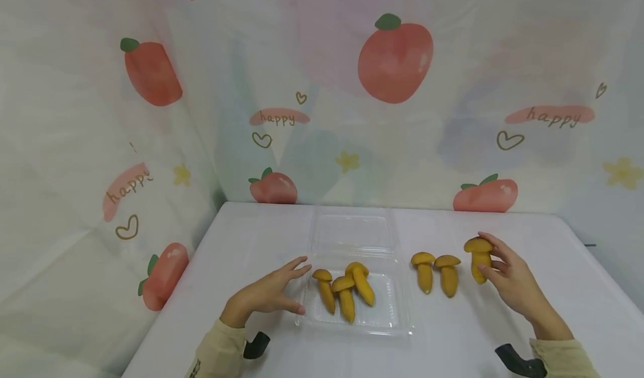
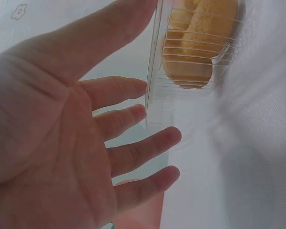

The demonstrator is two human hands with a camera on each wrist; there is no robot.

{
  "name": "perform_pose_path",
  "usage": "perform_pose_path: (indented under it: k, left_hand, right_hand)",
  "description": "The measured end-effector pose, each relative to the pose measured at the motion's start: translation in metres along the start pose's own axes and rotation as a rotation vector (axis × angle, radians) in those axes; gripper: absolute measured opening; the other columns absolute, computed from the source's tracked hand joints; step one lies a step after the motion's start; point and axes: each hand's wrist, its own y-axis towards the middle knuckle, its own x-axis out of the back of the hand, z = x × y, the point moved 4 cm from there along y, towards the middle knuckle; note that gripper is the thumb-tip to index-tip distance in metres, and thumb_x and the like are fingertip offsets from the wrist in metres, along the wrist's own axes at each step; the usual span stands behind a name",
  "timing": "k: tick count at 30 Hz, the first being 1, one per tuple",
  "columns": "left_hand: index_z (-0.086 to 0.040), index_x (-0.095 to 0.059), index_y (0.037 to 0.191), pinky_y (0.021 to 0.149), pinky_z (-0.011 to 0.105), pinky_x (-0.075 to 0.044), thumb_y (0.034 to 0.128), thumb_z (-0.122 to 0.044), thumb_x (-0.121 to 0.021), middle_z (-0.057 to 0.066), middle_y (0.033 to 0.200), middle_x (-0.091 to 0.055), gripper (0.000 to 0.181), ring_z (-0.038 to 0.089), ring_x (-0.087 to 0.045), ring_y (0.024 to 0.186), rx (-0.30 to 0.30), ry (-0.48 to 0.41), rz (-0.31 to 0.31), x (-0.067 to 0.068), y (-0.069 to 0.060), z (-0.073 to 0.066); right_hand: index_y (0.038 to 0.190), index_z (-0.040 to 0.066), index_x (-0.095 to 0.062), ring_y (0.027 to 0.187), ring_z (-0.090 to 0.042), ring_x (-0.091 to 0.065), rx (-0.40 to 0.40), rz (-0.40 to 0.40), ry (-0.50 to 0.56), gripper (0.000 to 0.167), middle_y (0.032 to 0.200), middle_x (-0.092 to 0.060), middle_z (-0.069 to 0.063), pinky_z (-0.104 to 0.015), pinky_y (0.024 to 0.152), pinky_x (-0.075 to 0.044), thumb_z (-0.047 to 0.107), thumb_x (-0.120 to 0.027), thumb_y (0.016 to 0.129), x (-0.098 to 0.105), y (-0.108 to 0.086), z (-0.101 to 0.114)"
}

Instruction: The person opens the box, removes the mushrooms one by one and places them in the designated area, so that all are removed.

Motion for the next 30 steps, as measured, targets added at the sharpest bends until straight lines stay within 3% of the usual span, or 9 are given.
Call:
perform_pose_path:
  k: [5, 8, 11, 12, 16, 19, 24, 27, 30]
  left_hand:
    - [-0.003, -0.035, 0.157, 0.119, 0.063, -0.030, 0.0819, -0.028, -0.085, 0.015, 0.169, -0.019, 0.093, 0.040, -0.026, 0.154, 0.002, 0.001, -0.002, -0.001, 0.000, 0.002]
    - [-0.003, -0.035, 0.157, 0.119, 0.062, -0.030, 0.0822, -0.029, -0.085, 0.015, 0.169, -0.019, 0.093, 0.040, -0.026, 0.154, 0.000, 0.006, -0.001, -0.001, 0.000, 0.002]
    - [-0.003, -0.035, 0.157, 0.119, 0.062, -0.030, 0.0824, -0.029, -0.085, 0.016, 0.169, -0.019, 0.093, 0.040, -0.026, 0.154, -0.002, 0.006, -0.001, -0.001, 0.001, 0.002]
    - [-0.003, -0.035, 0.157, 0.120, 0.062, -0.030, 0.0825, -0.029, -0.085, 0.015, 0.169, -0.019, 0.093, 0.040, -0.026, 0.154, -0.001, 0.004, -0.002, -0.001, 0.001, 0.002]
    - [-0.004, -0.035, 0.157, 0.120, 0.062, -0.030, 0.0823, -0.029, -0.085, 0.015, 0.170, -0.018, 0.093, 0.040, -0.025, 0.154, 0.003, -0.004, 0.000, -0.001, 0.001, 0.003]
    - [-0.004, -0.035, 0.157, 0.119, 0.062, -0.030, 0.0819, -0.028, -0.085, 0.015, 0.170, -0.018, 0.093, 0.040, -0.026, 0.154, 0.003, -0.007, -0.002, -0.001, 0.002, 0.003]
    - [-0.004, -0.035, 0.157, 0.119, 0.062, -0.030, 0.0821, -0.029, -0.085, 0.015, 0.170, -0.019, 0.093, 0.040, -0.026, 0.154, 0.001, -0.003, -0.002, -0.002, 0.001, 0.002]
    - [-0.004, -0.035, 0.157, 0.120, 0.062, -0.029, 0.0824, -0.029, -0.085, 0.014, 0.170, -0.018, 0.093, 0.040, -0.025, 0.154, 0.005, 0.000, 0.002, -0.002, 0.001, 0.002]
    - [-0.004, -0.035, 0.157, 0.120, 0.062, -0.030, 0.0822, -0.029, -0.085, 0.014, 0.170, -0.018, 0.093, 0.040, -0.025, 0.154, 0.006, 0.002, 0.001, -0.001, 0.001, 0.002]
  right_hand:
    - [0.151, -0.006, -0.035, 0.101, 0.022, -0.043, -0.069, 0.049, -0.052, 0.067, 0.134, -0.049, -0.035, 0.005, 0.075, -0.042, -0.008, -0.066, 0.092, -0.002, -0.002, -0.012]
    - [0.151, -0.006, -0.035, 0.108, -0.010, -0.062, -0.121, 0.093, -0.105, 0.068, 0.137, -0.048, -0.036, 0.002, 0.073, -0.044, -0.005, -0.068, 0.092, -0.003, -0.003, -0.019]
    - [0.151, -0.006, -0.035, 0.110, -0.048, -0.058, -0.156, 0.126, -0.142, 0.068, 0.139, -0.048, -0.036, -0.002, 0.072, -0.047, -0.002, -0.069, 0.092, -0.004, -0.003, -0.024]
    - [0.151, -0.006, -0.034, 0.111, -0.049, -0.058, -0.163, 0.135, -0.143, 0.068, 0.139, -0.048, -0.036, -0.003, 0.071, -0.047, -0.001, -0.069, 0.092, -0.004, -0.003, -0.026]
    - [0.149, -0.007, -0.037, 0.106, -0.012, -0.062, -0.161, 0.140, -0.142, 0.067, 0.136, -0.051, -0.035, -0.002, 0.072, -0.046, 0.000, -0.071, 0.091, -0.003, -0.003, -0.034]
    - [0.147, -0.008, -0.039, 0.096, 0.021, -0.044, -0.148, 0.137, -0.128, 0.066, 0.134, -0.052, -0.035, -0.002, 0.073, -0.046, 0.002, -0.072, 0.091, -0.003, -0.004, -0.040]
    - [0.146, -0.009, -0.040, 0.096, 0.030, -0.030, -0.157, 0.160, -0.107, 0.065, 0.135, -0.052, -0.035, -0.003, 0.073, -0.047, 0.003, -0.072, 0.091, -0.006, -0.006, -0.047]
    - [0.147, -0.009, -0.038, 0.108, 0.005, -0.052, -0.192, 0.194, -0.111, 0.064, 0.136, -0.050, -0.035, -0.004, 0.074, -0.047, 0.003, -0.070, 0.093, -0.008, -0.006, -0.050]
    - [0.148, -0.009, -0.035, 0.116, -0.038, -0.058, -0.229, 0.228, -0.108, 0.064, 0.138, -0.048, -0.036, -0.012, 0.077, -0.054, 0.001, -0.068, 0.094, -0.010, -0.006, -0.053]
